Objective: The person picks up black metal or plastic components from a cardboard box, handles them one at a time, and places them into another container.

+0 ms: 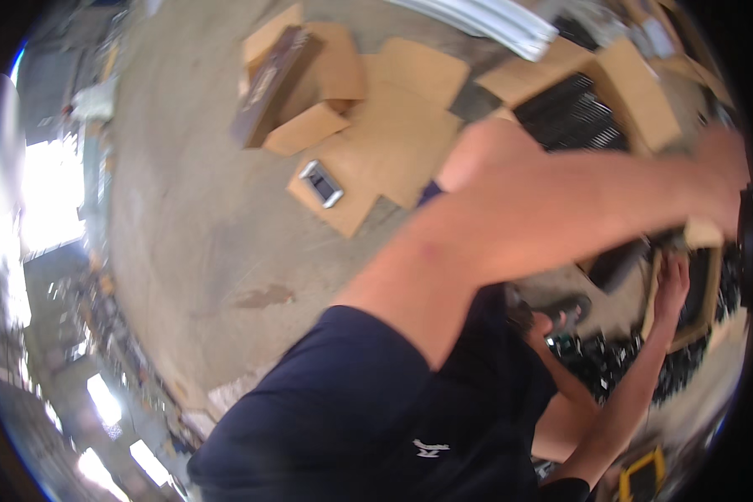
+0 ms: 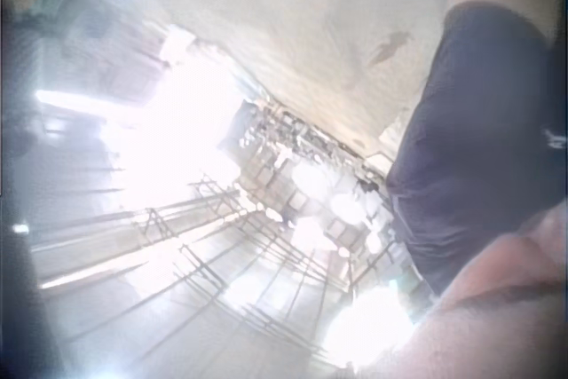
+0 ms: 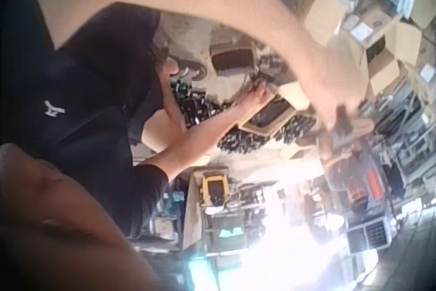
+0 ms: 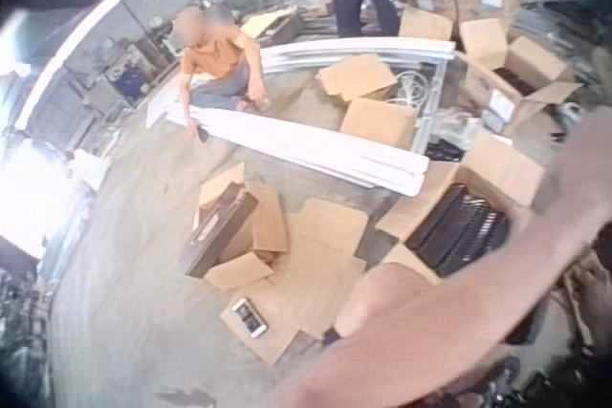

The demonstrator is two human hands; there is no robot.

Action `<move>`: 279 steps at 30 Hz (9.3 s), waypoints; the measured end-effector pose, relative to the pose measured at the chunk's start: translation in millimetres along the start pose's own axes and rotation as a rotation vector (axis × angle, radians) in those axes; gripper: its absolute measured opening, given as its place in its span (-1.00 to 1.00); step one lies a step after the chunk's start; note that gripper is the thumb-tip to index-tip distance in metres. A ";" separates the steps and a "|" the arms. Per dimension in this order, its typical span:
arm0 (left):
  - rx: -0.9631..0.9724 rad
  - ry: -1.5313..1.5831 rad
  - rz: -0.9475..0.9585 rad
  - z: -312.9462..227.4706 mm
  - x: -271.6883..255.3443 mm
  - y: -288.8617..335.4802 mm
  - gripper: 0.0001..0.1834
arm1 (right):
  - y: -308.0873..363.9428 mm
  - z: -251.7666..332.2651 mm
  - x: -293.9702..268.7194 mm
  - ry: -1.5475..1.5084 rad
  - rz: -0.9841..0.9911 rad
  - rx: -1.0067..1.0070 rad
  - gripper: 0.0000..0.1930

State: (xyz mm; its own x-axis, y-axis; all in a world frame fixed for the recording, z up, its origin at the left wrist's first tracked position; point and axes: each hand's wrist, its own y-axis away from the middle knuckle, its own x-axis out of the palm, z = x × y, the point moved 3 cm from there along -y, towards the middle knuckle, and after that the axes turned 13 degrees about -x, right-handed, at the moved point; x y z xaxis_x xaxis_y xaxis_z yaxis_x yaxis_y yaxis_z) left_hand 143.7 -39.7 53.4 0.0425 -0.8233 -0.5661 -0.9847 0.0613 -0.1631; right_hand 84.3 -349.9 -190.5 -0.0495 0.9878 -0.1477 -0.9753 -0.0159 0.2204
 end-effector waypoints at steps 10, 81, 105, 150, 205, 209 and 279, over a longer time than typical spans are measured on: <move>-0.263 0.725 0.077 48.7 -53.7 51.9 -0.73 | 189.4 181.3 114.3 -0.679 0.214 -0.199 -0.85; -0.329 0.830 0.479 16.3 -0.3 72.9 -0.68 | 274.1 309.2 126.0 -0.618 0.258 -1.242 -0.69; -0.301 0.649 0.441 7.1 -3.6 87.1 -0.68 | 239.9 254.9 79.2 -0.462 -0.035 -0.503 -0.85; 0.058 -0.505 0.229 61.8 36.2 145.4 -0.63 | 125.9 147.6 157.0 0.829 0.071 -0.969 -0.68; -0.689 1.246 0.325 72.6 46.4 126.3 -0.71 | 102.3 90.7 111.3 -0.413 -0.097 0.147 -0.68; -0.686 1.244 0.335 80.4 50.3 128.4 -0.69 | 102.4 131.6 104.7 -0.487 -0.092 -0.035 -0.77; -0.265 0.728 -0.028 54.7 17.7 133.6 -0.59 | 84.9 104.6 131.4 -0.394 -0.121 -0.242 -0.69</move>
State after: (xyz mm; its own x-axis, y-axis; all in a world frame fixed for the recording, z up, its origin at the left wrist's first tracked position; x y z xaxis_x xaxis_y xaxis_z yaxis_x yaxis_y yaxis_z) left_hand 22.2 -15.2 -22.6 0.0367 -0.9916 0.1243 -0.9964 -0.0267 0.0808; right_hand 17.6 -205.3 -90.4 0.1074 0.9675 0.2288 -0.9934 0.1136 -0.0140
